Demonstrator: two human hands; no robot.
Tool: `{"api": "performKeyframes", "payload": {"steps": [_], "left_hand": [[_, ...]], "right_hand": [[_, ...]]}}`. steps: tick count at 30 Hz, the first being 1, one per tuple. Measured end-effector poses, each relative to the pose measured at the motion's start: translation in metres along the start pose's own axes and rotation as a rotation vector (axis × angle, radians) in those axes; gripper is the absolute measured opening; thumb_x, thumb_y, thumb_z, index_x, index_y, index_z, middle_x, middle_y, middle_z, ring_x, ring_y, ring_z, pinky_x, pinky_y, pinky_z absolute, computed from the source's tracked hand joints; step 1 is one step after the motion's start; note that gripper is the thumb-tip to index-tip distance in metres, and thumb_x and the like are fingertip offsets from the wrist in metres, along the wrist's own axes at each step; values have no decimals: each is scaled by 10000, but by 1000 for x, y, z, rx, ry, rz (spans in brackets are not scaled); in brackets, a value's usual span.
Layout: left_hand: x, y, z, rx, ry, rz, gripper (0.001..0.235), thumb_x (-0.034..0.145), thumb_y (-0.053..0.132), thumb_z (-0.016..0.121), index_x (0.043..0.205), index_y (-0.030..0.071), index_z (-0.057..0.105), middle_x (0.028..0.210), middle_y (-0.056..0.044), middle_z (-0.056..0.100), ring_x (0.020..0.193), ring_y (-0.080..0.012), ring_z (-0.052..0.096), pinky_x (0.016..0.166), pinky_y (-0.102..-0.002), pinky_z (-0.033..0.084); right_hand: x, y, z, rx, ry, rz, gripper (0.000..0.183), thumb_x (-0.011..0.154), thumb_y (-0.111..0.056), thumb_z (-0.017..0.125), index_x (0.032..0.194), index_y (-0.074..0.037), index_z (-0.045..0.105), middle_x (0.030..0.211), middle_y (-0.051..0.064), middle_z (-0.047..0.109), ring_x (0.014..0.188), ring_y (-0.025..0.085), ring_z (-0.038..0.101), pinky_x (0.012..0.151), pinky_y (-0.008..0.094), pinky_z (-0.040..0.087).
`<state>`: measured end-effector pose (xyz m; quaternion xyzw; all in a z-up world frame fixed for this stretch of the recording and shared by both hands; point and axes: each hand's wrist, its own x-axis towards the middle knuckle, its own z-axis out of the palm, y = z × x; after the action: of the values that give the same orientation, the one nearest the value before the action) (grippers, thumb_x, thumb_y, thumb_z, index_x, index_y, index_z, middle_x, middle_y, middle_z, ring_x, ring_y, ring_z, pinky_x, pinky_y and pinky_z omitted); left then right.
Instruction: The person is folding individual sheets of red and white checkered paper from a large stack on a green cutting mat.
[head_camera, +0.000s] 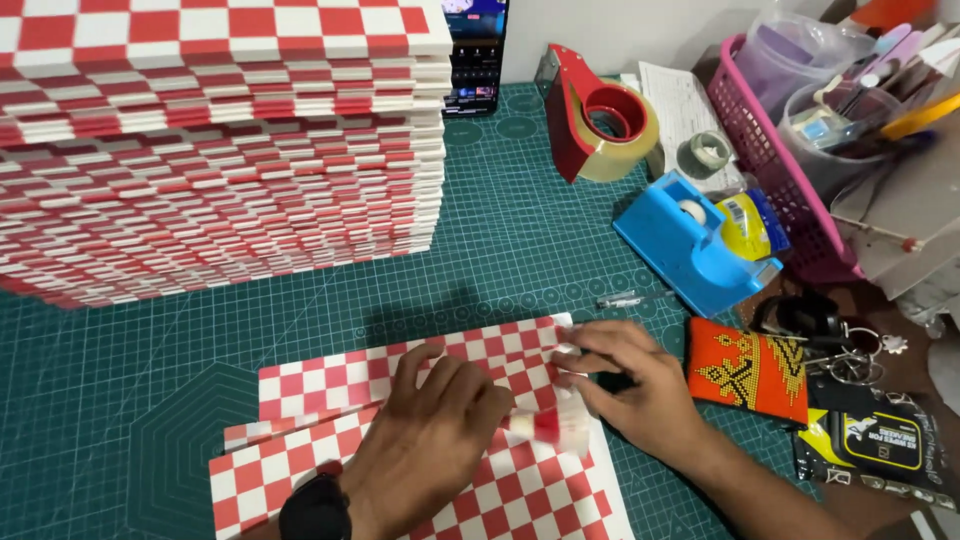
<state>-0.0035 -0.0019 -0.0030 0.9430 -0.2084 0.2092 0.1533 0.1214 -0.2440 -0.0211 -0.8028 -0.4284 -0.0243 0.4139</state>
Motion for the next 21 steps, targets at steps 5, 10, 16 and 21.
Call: {"api": "performKeyframes", "payload": {"steps": [5, 10, 16, 21], "left_hand": [[1, 0, -3, -20, -58, -38, 169, 844, -6, 662, 980, 86, 626, 1021, -135, 589, 971, -343, 592, 1045, -659, 413], [-2, -2, 5, -13, -81, -63, 110, 903, 60, 655, 994, 115, 681, 913, -75, 649, 874, -294, 614, 954, -603, 453], [0, -1, 5, -29, -149, -65, 97, 955, 63, 564, 995, 108, 639, 873, -76, 603, 852, -308, 582, 977, -577, 430], [3, -2, -1, -33, -48, -61, 145, 892, 123, 663, 1031, 88, 640, 1157, -186, 566, 1119, -399, 548, 1043, -650, 384]], "right_hand": [[2, -6, 0, 19, 8, -58, 310, 830, -73, 801, 1125, -49, 710, 1125, 73, 748, 1113, 214, 688, 987, 339, 553], [-4, 4, 1, 320, 121, -116, 413, 876, -64, 768, 1263, -29, 628, 966, 28, 816, 1069, 177, 772, 1117, 384, 520], [4, -3, 0, -25, -24, 22, 401, 855, -166, 794, 1231, -81, 684, 1149, 54, 763, 1105, 203, 697, 968, 353, 505], [5, -5, 1, 51, 5, -88, 451, 844, -61, 798, 1267, -61, 641, 884, -36, 809, 972, 119, 699, 1001, 335, 493]]}}
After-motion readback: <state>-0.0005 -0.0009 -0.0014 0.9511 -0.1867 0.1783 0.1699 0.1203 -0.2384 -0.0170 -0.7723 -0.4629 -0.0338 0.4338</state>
